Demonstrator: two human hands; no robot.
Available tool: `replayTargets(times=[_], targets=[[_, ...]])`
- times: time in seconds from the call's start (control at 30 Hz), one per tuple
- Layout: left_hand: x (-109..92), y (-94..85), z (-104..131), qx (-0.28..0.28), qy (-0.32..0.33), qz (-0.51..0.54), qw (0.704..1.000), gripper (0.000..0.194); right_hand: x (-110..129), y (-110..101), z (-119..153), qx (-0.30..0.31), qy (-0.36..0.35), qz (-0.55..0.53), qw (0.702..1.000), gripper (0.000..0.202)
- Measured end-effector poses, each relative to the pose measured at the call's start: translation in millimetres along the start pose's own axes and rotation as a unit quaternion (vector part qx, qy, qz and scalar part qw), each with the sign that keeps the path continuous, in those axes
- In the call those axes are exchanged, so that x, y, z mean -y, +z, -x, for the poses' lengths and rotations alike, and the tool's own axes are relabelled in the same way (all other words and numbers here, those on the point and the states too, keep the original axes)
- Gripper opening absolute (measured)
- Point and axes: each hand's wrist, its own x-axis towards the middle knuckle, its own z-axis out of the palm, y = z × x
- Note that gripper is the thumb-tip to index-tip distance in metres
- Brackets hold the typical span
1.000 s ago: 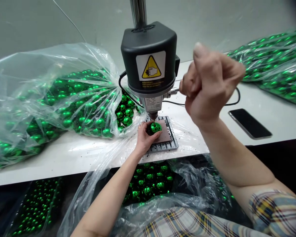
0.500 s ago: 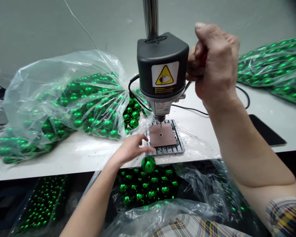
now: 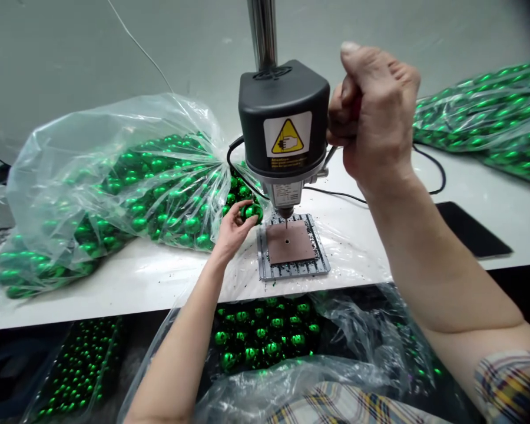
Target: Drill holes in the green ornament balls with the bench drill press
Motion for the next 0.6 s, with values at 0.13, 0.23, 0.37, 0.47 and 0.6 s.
replayTargets(times=[0.13, 0.23, 0.37, 0.47, 0.6], targets=[[-5.7, 14.6, 22.2, 0.092, -0.121, 0.337, 0.929, 0.053, -8.2, -0.2, -5.8, 0.003, -0.031, -0.006, 1.000, 0.053], [-3.0, 26.3, 32.2, 0.109, -0.171, 0.381, 0.902, 0.054, -13.2, -0.4, -9.6, 0.006, -0.044, -0.007, 0.999, 0.056], [1.9, 37.1, 37.7, 0.098, -0.174, 0.366, 0.909, 0.057, -15.0, -1.9, -11.1, 0.013, -0.032, 0.009, 0.999, 0.062], [3.0, 40.1, 38.1, 0.075, -0.177, 0.366, 0.911, 0.062, -16.7, -4.0, -12.1, 0.032, -0.044, 0.017, 0.998, 0.063], [4.6, 40.9, 38.9, 0.043, -0.180, 0.378, 0.907, 0.056, -20.5, -5.6, -14.7, 0.031, -0.054, 0.015, 0.998, 0.064]])
